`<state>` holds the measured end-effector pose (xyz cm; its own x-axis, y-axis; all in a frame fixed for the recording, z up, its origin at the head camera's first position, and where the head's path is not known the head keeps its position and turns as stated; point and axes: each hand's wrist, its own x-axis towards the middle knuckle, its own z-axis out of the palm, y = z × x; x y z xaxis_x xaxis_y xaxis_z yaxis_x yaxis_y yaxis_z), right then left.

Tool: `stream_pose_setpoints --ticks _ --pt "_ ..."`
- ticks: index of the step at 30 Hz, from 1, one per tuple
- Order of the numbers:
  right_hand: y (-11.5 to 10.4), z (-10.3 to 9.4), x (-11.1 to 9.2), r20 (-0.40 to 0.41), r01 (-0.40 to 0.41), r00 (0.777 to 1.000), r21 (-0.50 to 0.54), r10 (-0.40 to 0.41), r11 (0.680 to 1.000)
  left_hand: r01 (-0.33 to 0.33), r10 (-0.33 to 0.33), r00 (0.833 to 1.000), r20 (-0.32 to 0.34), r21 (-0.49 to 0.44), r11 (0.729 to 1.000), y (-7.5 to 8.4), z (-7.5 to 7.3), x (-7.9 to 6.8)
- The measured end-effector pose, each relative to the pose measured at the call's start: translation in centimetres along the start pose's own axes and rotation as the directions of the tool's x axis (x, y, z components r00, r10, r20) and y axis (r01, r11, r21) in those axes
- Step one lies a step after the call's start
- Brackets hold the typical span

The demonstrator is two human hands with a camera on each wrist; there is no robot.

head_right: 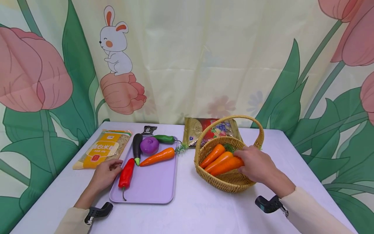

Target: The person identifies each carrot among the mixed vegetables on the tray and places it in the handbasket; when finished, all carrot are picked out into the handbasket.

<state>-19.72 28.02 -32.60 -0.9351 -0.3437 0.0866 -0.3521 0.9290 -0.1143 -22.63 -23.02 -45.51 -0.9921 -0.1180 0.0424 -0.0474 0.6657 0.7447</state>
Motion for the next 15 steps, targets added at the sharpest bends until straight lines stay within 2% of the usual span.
stream_pose_setpoints --ticks 8,15 --pt "0.1 0.9 1.5 0.012 0.037 0.999 0.033 -0.037 0.999 0.015 -0.015 1.0 -0.001 0.004 1.0 -0.1 0.1 0.0" --pt "1.9 2.0 2.9 0.084 0.025 0.996 0.185 -0.041 0.982 0.016 -0.016 1.0 -0.009 0.0 1.0 -0.1 0.1 0.0"
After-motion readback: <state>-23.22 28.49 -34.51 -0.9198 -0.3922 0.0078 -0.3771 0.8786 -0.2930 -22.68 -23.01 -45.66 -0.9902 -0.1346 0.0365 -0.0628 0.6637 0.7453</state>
